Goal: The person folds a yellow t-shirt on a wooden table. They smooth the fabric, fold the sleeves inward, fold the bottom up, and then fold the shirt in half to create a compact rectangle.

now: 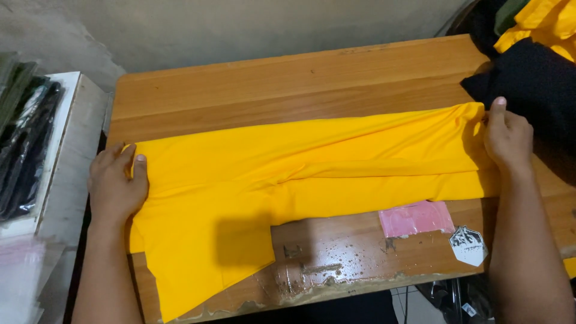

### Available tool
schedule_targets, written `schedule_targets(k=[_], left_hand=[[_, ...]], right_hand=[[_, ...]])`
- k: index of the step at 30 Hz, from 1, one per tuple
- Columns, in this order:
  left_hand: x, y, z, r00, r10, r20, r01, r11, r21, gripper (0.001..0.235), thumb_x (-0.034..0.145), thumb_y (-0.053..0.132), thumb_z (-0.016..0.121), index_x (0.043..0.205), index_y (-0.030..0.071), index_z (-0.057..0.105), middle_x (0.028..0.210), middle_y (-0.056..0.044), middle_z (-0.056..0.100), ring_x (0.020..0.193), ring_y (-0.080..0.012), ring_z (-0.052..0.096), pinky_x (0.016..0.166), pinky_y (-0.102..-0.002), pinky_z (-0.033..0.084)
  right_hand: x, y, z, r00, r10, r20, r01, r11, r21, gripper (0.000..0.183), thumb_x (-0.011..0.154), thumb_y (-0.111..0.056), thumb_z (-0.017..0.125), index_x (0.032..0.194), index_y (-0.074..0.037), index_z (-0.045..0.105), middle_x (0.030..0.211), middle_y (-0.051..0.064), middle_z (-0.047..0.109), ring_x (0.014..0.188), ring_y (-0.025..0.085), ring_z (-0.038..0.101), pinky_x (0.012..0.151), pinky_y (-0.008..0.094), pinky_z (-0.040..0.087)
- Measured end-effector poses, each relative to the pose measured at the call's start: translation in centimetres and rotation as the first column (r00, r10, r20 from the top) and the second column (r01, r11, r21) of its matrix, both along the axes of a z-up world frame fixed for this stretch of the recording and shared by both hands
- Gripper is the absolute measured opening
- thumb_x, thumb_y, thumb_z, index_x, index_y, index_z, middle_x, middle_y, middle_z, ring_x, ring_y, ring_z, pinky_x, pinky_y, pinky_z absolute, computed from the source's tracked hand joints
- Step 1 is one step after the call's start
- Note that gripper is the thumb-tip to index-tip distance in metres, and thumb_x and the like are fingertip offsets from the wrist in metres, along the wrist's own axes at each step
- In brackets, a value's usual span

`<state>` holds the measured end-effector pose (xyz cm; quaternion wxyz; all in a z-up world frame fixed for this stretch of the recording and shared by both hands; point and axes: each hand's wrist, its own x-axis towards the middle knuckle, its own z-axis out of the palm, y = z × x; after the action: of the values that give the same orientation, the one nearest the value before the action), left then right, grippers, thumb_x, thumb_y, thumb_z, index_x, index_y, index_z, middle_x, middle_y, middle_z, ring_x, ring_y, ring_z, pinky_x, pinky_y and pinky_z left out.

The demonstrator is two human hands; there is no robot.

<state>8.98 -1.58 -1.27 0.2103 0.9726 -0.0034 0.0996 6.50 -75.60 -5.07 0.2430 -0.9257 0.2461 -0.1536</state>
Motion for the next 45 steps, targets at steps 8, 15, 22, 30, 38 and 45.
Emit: schedule_targets(k=[8,15,22,30,38,45], left_hand=[[0.7,0.2,0.3,0.992,0.032,-0.126,-0.029,0.999,0.02,0.062,0.108,0.043,0.03,0.157,0.006,0.044,0.164,-0.021,0.033,0.153,-0.047,0.016,0.121,-0.063,0.009],[1.0,0.7,-0.2,0.965,-0.083,0.249,0.023,0.972,0.233,0.046,0.107,0.024,0.056,0.144,-0.003,0.064,0.156,-0.029,0.051,0.146,-0.0519,0.031,0.111,-0.069,0.027],[-1.9,-8.2,2.3,0.838,-0.318,0.445,0.217,0.94,0.264,0.024,0.102,0.013,0.07,0.122,0.002,0.078,0.128,-0.018,0.072,0.128,-0.0389,0.06,0.112,-0.057,0.044],[-3.2,-18.7,-1.0,0.643,-0.657,0.394,0.642,0.743,0.19,0.025,0.099,0.025,0.068,0.117,0.01,0.076,0.108,-0.004,0.071,0.102,-0.0305,0.059,0.09,-0.047,0.043],[-3.2,-18.8,-1.4,0.63,-0.639,0.44,0.662,0.739,0.126,0.012,0.092,0.013,0.073,0.102,0.015,0.081,0.095,0.0,0.069,0.09,-0.0271,0.057,0.084,-0.045,0.041],[-4.3,-18.0,0.3,0.556,-0.65,0.518,0.669,0.72,0.184,0.016,0.089,0.008,0.078,0.1,0.02,0.079,0.099,-0.001,0.071,0.089,-0.0277,0.059,0.082,-0.046,0.041]], right_hand=[[1.6,3.2,0.7,0.996,-0.006,-0.088,-0.017,0.965,-0.261,0.03,0.121,-0.03,0.053,0.121,-0.005,0.069,0.109,0.024,0.073,0.094,0.047,0.066,0.066,0.057,0.048],[2.1,1.5,0.0,0.969,0.186,0.164,-0.107,0.91,-0.401,0.016,0.115,-0.021,0.073,0.112,-0.006,0.078,0.098,0.013,0.073,0.082,0.031,0.067,0.062,0.046,0.047],[-2.2,4.2,5.0,0.989,-0.113,-0.091,0.081,0.951,-0.299,0.037,0.11,-0.044,0.072,0.106,-0.01,0.085,0.098,0.014,0.079,0.088,0.034,0.073,0.067,0.047,0.054],[-2.5,5.6,5.2,0.971,-0.05,-0.236,0.025,0.994,-0.109,0.023,0.097,-0.031,0.08,0.11,-0.012,0.082,0.109,0.012,0.076,0.095,0.031,0.068,0.067,0.047,0.049],[-1.3,5.0,3.1,0.999,0.025,-0.04,-0.028,0.996,-0.079,0.016,0.101,-0.02,0.08,0.108,-0.006,0.082,0.1,0.012,0.076,0.084,0.023,0.066,0.067,0.038,0.049],[-2.5,4.7,4.9,0.988,0.099,0.121,-0.109,0.991,0.082,0.004,0.107,-0.007,0.074,0.111,-0.007,0.073,0.109,0.009,0.072,0.088,0.02,0.062,0.071,0.038,0.05]])
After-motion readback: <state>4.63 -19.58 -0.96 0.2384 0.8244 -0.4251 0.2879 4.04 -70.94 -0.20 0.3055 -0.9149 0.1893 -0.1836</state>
